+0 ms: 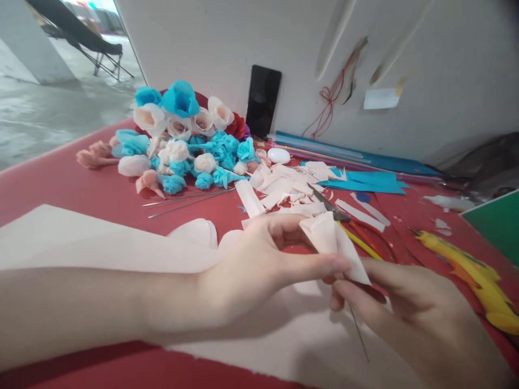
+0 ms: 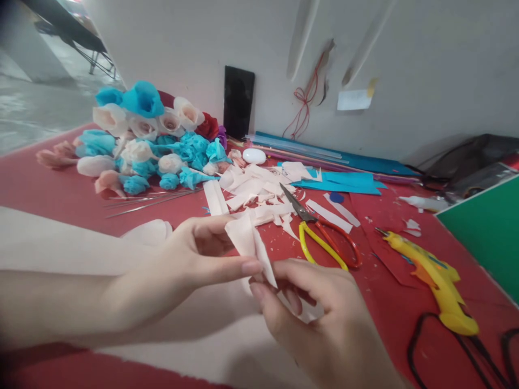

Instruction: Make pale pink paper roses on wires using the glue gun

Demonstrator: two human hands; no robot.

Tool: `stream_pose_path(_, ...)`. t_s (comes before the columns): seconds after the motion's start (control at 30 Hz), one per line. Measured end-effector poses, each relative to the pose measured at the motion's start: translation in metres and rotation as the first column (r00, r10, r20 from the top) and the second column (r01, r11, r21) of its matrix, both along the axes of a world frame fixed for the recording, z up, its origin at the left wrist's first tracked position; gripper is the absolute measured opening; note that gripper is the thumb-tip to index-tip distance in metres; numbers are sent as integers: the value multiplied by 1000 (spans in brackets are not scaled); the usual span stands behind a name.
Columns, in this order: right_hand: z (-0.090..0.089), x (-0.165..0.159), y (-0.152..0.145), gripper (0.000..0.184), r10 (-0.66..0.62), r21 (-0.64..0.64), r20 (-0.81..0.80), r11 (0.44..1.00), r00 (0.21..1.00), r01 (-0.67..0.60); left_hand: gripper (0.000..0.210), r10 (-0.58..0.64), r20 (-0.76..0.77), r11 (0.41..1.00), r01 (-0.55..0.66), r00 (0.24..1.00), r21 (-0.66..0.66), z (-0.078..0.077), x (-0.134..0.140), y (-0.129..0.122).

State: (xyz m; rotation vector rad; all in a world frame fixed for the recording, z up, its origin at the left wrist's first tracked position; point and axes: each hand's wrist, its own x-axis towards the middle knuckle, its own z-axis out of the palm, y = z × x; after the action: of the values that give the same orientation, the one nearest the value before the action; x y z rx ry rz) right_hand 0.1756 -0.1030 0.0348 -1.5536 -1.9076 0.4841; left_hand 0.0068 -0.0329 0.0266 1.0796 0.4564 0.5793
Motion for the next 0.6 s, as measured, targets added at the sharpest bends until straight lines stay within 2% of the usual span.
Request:
stream_pose_path(0.1,0,-1,0,23,-49,-18,-1,999,999,49,5,9,13,1000,-9,1000,1,-2,1,0)
stream_pose_path(0.2,1,-2,1,29,-49,-11,24,999,998,50,3,-31,38,999,31,999,-11,-2,1,0)
stream_pose_path(0.37,2,1,1,29,-29,-91,6,995,1000,30,17,-37,-10,998,37,999,-42,-2,2,3)
stream_pose_path(0.47,4,8,4,31,53,-197,55,980,997,-41,18,-4,-139,998,13,990,63,-1,4,7)
stream_pose_path(0.6,6,22,9,30,159,-385,60,914,986,-124,19,31,-225,978,16,974,207,-1,6,12)
